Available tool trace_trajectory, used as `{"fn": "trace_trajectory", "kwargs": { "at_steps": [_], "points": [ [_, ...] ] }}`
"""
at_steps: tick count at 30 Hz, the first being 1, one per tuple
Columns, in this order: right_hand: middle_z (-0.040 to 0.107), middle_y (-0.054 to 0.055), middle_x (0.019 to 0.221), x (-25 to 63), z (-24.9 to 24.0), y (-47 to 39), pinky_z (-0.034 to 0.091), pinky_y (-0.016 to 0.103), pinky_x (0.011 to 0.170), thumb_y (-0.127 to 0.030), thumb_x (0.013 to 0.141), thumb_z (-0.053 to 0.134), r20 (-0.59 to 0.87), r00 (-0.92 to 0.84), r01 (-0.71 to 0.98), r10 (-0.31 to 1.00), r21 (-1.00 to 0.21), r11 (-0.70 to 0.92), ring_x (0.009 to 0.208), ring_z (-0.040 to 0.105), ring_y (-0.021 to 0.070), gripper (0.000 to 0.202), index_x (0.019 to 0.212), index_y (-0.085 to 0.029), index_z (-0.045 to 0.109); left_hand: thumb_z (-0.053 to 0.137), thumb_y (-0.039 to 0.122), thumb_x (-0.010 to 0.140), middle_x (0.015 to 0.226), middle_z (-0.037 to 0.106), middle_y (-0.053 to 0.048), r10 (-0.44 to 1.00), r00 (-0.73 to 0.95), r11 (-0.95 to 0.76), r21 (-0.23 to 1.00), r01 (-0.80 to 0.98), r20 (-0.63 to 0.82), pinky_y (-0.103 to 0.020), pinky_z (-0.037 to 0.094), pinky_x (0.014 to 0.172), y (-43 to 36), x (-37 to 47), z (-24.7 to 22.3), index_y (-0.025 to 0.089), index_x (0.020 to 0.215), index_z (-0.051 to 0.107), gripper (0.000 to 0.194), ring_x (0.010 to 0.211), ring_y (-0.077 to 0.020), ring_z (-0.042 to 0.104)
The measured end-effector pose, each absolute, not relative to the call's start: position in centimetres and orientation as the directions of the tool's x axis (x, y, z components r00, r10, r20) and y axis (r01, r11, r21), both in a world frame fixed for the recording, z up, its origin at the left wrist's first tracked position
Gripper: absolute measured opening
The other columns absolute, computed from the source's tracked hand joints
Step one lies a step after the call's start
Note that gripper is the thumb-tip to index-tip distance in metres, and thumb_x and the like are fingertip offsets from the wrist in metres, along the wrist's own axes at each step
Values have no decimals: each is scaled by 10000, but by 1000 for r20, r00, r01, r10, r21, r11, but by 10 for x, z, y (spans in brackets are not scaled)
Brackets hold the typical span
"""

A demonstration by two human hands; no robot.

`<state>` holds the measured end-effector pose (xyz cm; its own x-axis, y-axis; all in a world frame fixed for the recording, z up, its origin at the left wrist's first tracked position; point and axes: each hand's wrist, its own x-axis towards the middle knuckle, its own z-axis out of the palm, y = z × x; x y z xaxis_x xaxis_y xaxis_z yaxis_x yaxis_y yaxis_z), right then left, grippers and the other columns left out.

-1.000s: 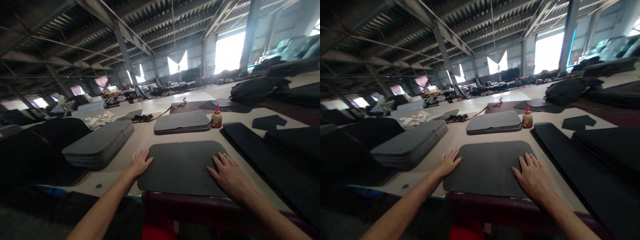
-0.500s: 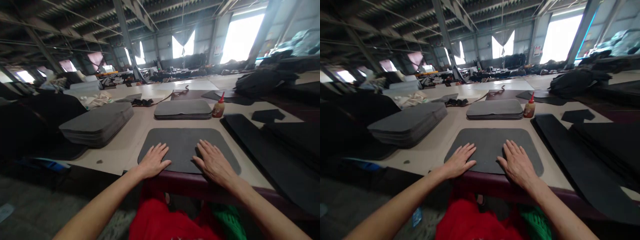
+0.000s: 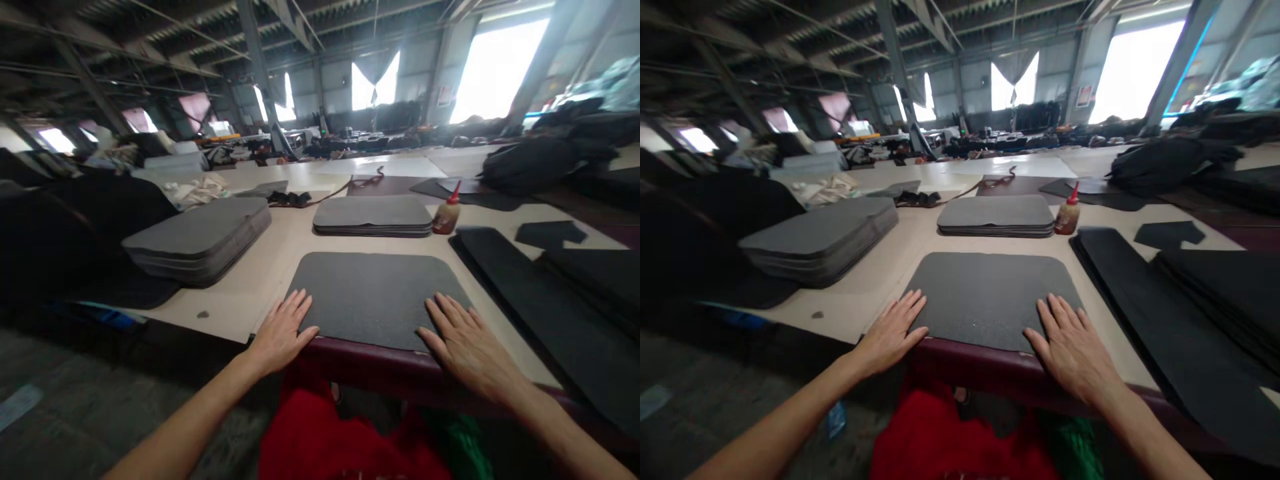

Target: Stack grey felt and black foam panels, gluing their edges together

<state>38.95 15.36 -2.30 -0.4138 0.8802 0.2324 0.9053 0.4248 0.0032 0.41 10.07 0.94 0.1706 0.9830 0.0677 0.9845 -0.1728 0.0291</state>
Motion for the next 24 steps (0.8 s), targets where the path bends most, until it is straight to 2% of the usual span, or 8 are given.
{"fn": "trace_trajectory", "kwargs": {
  "at_steps": [2,4,7,10,14,16,19,24],
  "points": [
    [459,189,1500,405,-33,154,250,628,1142,-465,984,244,305,-506,849,807,15,527,1475,221,385,599,1289,-151,652,406,561,990,1633,257,-96,986,143,-147,40,988,83,-521,144,1255,81,6,7,190,1543,334,669,1520,-275,204],
    [507,207,1441,418,-42,156,274,638,1126,-401,976,227,386,-576,789,720,35,613,1476,208,393,572,1178,-162,705,399,581,988,1623,277,-118,981,165,-172,69,983,102,-561,114,1252,60,14,4,166,1539,331,693,1519,-289,204],
    [511,230,1417,429,-50,159,333,615,1104,-432,976,216,446,-618,751,647,91,654,1447,272,397,602,1179,-151,709,389,608,984,1620,288,-119,936,321,-341,140,930,144,-589,62,1249,40,39,7,170,1545,297,718,1523,-281,192],
    [531,228,1395,432,-56,162,332,650,1077,-437,974,129,471,-622,750,625,129,648,1431,295,420,678,1127,-185,739,360,650,977,1626,280,-105,859,451,-500,204,841,243,-543,10,1260,45,79,25,155,1542,288,754,1533,-252,152],
    [531,242,1389,436,-66,169,318,680,1055,-434,958,194,460,-655,727,600,168,665,1442,261,452,629,1088,-184,756,302,677,973,1637,244,-142,797,492,-585,245,773,351,-429,80,1272,85,138,49,72,1537,271,827,1538,-245,114],
    [530,235,1398,440,-71,172,329,674,1053,-420,956,222,468,-657,724,592,172,668,1459,236,437,598,1094,-188,756,254,731,947,1626,255,-179,803,502,-590,308,746,322,-444,146,1259,107,160,49,43,1537,261,906,1529,-283,154],
    [517,224,1421,447,-76,175,331,672,1058,-439,960,234,461,-655,726,599,164,667,1492,172,406,591,1123,-210,754,222,846,861,1601,272,-243,852,498,-517,418,747,162,-508,201,1236,127,177,33,7,1526,284,1072,1509,-356,201],
    [410,260,1507,455,-89,178,264,689,1080,-496,957,241,425,-662,723,618,142,676,1507,79,401,625,1143,-192,755,248,962,722,1642,79,-245,926,366,-371,393,841,90,-522,98,1262,118,164,9,-9,1553,198,1279,1535,-358,3]
  ]
}}
